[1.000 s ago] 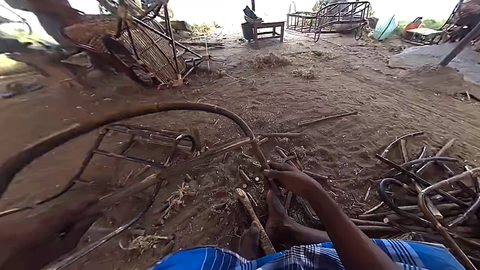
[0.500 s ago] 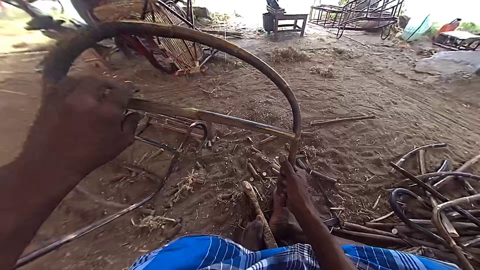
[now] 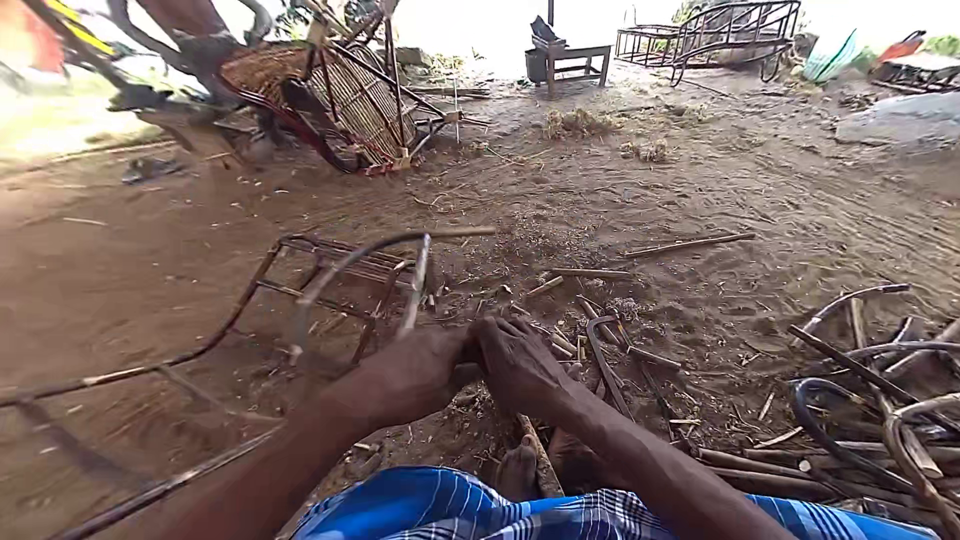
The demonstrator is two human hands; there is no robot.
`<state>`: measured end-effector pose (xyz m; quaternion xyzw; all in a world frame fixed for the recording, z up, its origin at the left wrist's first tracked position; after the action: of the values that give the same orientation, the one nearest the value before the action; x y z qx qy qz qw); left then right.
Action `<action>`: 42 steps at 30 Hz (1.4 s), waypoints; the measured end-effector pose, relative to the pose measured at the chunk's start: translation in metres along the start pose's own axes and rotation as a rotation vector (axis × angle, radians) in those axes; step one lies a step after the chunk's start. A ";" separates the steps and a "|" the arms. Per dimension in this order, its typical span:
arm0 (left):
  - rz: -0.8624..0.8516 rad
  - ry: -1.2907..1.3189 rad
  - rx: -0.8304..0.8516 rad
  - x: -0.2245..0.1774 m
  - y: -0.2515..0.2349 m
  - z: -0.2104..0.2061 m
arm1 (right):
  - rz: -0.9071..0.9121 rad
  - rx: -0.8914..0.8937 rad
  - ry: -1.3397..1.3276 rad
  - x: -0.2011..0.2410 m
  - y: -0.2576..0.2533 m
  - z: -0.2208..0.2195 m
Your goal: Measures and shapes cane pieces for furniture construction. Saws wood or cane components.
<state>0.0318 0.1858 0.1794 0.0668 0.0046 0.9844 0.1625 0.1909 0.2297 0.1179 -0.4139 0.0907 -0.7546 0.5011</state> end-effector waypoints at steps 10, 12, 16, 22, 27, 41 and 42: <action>0.076 0.213 0.079 0.026 -0.006 -0.118 | -1.121 -0.006 0.163 -0.128 0.227 0.037; 0.088 0.261 0.082 0.048 -0.018 -0.090 | -1.359 0.371 0.199 -0.164 0.287 0.030; 0.250 0.411 0.062 0.090 -0.041 -0.051 | -1.303 0.570 0.298 -0.177 0.321 0.009; 0.343 0.770 0.265 0.097 -0.060 -0.011 | -1.221 0.259 0.038 -0.170 0.294 0.012; 0.618 0.845 0.305 0.085 -0.074 -0.010 | -1.010 -0.574 -0.357 -0.143 0.240 0.032; 0.697 1.144 0.407 0.076 -0.081 -0.010 | -0.551 -0.682 -1.211 0.056 0.135 0.080; 0.692 1.128 0.432 0.075 -0.080 -0.010 | -0.541 -0.651 -1.214 0.067 0.132 0.080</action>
<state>-0.0144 0.2862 0.1765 -0.4263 0.2626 0.8411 -0.2049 0.3276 0.1330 0.1322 -0.8940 -0.0885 -0.4249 0.1114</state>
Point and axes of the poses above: each hand's wrist, its own y-axis away from the middle knuckle, its own z-axis out of the back of the hand, x = y × z, the point moved 2 cm from there along -y, towards the middle knuckle, and after that the axes turned 11 degrees about -y, right-handed, at the moved point
